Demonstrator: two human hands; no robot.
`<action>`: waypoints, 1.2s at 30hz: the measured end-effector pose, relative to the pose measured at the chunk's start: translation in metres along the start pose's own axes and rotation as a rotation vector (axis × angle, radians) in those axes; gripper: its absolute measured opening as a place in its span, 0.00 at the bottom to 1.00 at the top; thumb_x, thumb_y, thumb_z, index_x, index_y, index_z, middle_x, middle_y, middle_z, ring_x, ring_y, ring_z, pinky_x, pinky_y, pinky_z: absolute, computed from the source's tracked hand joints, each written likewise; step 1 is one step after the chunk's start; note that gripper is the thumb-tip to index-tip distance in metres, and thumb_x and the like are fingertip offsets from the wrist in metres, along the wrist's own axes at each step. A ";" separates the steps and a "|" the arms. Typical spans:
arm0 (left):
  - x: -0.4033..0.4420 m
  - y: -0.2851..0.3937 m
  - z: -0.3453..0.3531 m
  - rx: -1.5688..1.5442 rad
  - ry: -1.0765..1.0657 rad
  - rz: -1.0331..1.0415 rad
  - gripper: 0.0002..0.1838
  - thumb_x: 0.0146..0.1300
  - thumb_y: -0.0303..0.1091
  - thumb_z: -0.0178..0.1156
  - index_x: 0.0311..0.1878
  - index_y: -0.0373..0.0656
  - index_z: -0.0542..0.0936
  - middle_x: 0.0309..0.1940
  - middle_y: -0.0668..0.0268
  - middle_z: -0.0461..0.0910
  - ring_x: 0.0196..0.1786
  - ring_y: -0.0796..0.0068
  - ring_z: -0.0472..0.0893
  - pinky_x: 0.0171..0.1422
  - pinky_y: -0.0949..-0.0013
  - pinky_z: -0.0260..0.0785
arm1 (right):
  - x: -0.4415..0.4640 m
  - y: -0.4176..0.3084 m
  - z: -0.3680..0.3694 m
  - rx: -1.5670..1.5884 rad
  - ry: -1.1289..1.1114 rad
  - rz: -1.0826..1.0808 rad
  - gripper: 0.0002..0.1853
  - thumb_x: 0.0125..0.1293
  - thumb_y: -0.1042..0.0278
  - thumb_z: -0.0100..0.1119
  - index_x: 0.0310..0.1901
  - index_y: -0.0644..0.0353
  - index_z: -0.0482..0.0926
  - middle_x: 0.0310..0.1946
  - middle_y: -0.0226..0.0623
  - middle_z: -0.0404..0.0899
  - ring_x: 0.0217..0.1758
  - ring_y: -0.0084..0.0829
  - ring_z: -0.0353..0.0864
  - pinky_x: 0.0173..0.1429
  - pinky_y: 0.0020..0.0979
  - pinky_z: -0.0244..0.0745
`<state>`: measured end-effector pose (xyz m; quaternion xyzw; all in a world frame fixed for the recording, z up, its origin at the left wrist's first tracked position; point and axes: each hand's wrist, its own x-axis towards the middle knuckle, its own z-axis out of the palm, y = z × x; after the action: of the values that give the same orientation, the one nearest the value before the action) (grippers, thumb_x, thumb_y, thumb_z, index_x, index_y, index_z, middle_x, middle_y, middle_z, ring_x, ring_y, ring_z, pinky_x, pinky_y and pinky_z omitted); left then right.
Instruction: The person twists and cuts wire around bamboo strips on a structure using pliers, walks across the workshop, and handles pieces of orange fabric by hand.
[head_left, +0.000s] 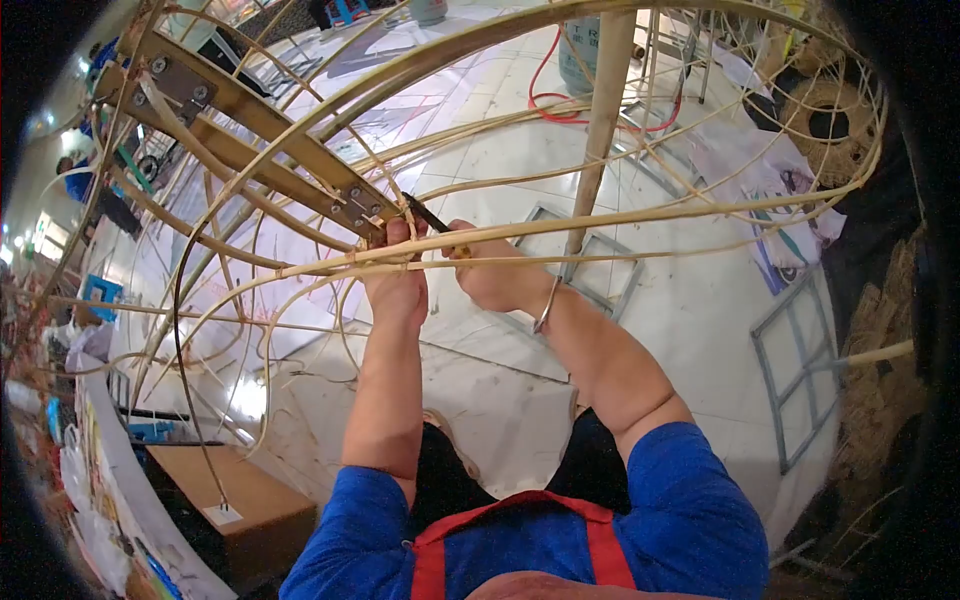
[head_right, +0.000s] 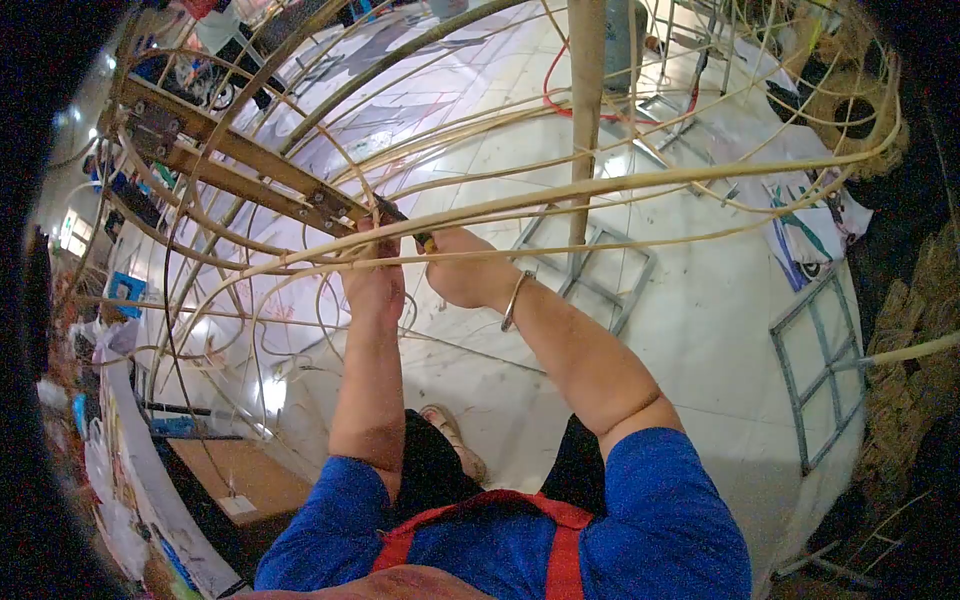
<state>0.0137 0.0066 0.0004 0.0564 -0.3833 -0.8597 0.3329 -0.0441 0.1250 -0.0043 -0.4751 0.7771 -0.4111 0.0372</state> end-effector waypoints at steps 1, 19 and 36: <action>0.000 -0.001 -0.001 0.004 0.007 -0.002 0.10 0.61 0.29 0.54 0.45 0.41 0.70 0.40 0.61 0.75 0.43 0.69 0.76 0.49 0.69 0.72 | -0.001 -0.004 -0.002 0.025 -0.007 0.032 0.04 0.55 0.78 0.43 0.33 0.64 0.67 0.30 0.49 0.72 0.32 0.48 0.70 0.37 0.40 0.65; -0.004 0.003 0.017 -0.168 0.001 -0.062 0.11 0.60 0.26 0.54 0.45 0.39 0.69 0.43 0.59 0.74 0.47 0.67 0.76 0.53 0.67 0.73 | -0.030 0.002 -0.021 -0.693 0.637 -0.074 0.28 0.47 0.77 0.52 0.54 0.62 0.62 0.45 0.46 0.63 0.51 0.46 0.63 0.56 0.44 0.59; 0.004 0.007 0.013 -0.040 0.065 -0.097 0.18 0.60 0.23 0.51 0.53 0.45 0.62 0.51 0.60 0.68 0.52 0.62 0.73 0.59 0.59 0.69 | 0.008 0.007 -0.040 -1.176 0.707 -0.236 0.27 0.52 0.73 0.51 0.56 0.47 0.64 0.43 0.33 0.63 0.50 0.33 0.64 0.46 0.39 0.60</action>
<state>0.0096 0.0089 0.0150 0.0960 -0.3517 -0.8800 0.3044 -0.0716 0.1446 0.0203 -0.3352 0.7793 -0.0531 -0.5267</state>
